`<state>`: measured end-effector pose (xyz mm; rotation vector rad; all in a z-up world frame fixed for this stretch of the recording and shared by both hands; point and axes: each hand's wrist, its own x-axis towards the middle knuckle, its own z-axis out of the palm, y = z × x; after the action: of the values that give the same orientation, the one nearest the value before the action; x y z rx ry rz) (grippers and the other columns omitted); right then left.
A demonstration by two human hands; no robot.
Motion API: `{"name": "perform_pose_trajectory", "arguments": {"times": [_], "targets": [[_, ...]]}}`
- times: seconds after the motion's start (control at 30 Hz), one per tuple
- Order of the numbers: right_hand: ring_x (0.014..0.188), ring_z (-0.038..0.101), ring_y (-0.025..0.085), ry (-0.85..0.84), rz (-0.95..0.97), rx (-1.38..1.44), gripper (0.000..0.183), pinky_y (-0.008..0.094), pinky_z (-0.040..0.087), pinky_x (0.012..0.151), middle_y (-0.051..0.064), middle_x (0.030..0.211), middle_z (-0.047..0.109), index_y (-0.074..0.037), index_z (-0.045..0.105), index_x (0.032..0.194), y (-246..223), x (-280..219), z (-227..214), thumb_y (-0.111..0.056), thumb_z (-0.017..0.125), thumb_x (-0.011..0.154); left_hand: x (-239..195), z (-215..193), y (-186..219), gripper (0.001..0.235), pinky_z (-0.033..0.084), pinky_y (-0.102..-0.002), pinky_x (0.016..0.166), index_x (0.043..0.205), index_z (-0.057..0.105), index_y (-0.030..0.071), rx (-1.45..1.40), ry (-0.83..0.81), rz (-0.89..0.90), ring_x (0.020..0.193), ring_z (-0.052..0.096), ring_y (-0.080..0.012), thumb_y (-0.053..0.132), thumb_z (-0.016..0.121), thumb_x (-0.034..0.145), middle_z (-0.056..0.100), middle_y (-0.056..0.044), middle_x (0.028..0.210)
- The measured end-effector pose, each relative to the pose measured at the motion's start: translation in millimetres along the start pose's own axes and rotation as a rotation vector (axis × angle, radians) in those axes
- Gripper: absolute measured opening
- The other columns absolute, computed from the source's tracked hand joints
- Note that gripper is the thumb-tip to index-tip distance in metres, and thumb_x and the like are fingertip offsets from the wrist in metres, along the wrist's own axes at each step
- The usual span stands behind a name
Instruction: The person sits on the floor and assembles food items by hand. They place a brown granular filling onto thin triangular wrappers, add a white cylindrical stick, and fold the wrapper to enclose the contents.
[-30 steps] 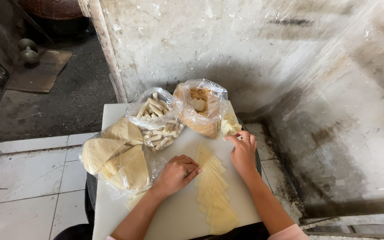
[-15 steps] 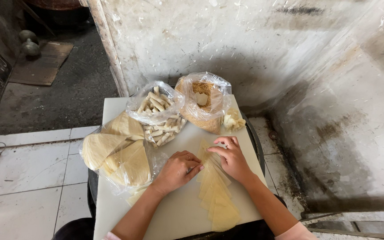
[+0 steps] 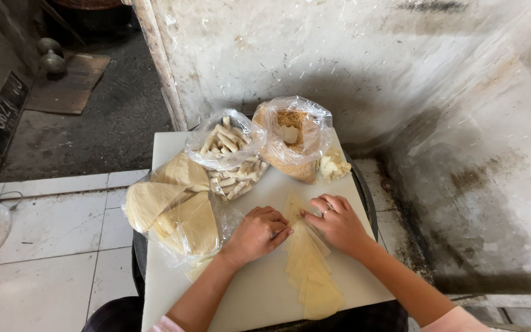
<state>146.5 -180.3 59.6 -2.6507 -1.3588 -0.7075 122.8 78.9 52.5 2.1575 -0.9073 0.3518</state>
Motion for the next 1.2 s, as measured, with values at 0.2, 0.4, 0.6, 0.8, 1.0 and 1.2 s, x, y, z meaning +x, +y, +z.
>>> {"name": "perform_pose_trajectory", "arguments": {"times": [0.2, 0.4, 0.6, 0.8, 1.0, 1.2], "targets": [[0.125, 0.048, 0.031, -0.107, 0.031, -0.069, 0.043, 0.046, 0.042, 0.101, 0.007, 0.128, 0.056, -0.018, 0.073, 0.114, 9, 1, -18, -0.003, 0.063, 0.074, 0, 3, -1, 0.019, 0.052, -0.039, 0.083, 0.079, 0.078, 0.006, 0.017, -0.018, -0.003, 0.088, 0.067, -0.0238, 0.021, 0.074, 0.091, 0.075, -0.004, 0.087], [0.128, 0.047, 0.029, -0.136, 0.025, -0.119, 0.072, 0.043, 0.042, 0.105, 0.005, 0.141, 0.051, -0.032, 0.064, 0.135, -6, 1, -21, 0.004, 0.060, 0.073, -2, 1, 0, 0.019, 0.052, -0.039, 0.085, 0.080, 0.078, 0.006, 0.015, -0.005, -0.006, 0.090, 0.068, -0.0234, 0.021, 0.073, 0.090, 0.075, -0.004, 0.089], [0.132, 0.044, 0.032, -0.137, -0.090, -0.254, 0.074, 0.046, 0.042, 0.104, 0.007, 0.147, 0.045, -0.037, 0.052, 0.146, 5, 3, -17, -0.001, 0.062, 0.083, -4, 5, -3, 0.020, 0.051, -0.040, 0.085, 0.081, 0.078, 0.006, 0.022, -0.019, -0.011, 0.092, 0.067, -0.0235, 0.022, 0.073, 0.091, 0.075, -0.004, 0.091], [0.139, 0.039, 0.035, -0.229, 0.008, -0.318, 0.072, 0.054, 0.039, 0.108, 0.007, 0.152, 0.041, -0.031, 0.054, 0.144, 13, 13, -12, -0.003, 0.064, 0.079, -4, 5, -2, 0.021, 0.051, -0.040, 0.085, 0.080, 0.078, 0.007, 0.012, -0.029, -0.025, 0.093, 0.067, -0.0228, 0.023, 0.072, 0.092, 0.075, -0.003, 0.091], [0.144, 0.031, 0.036, -0.118, 0.142, -0.267, 0.074, 0.054, 0.036, 0.112, 0.006, 0.159, 0.034, -0.033, 0.060, 0.141, 8, 7, -4, 0.004, 0.061, 0.077, -3, 4, -3, 0.021, 0.051, -0.040, 0.087, 0.082, 0.077, 0.007, 0.026, -0.018, -0.001, 0.094, 0.067, -0.0234, 0.024, 0.072, 0.093, 0.075, -0.003, 0.092], [0.146, 0.029, 0.037, -0.197, -0.077, -0.178, 0.062, 0.060, 0.032, 0.113, 0.003, 0.165, 0.027, -0.035, 0.053, 0.140, -1, -11, 0, -0.008, 0.064, 0.085, -5, 7, -5, 0.020, 0.050, -0.042, 0.086, 0.087, 0.078, 0.007, 0.056, -0.046, 0.008, 0.092, 0.066, -0.0255, 0.024, 0.070, 0.093, 0.073, -0.006, 0.090]]}}
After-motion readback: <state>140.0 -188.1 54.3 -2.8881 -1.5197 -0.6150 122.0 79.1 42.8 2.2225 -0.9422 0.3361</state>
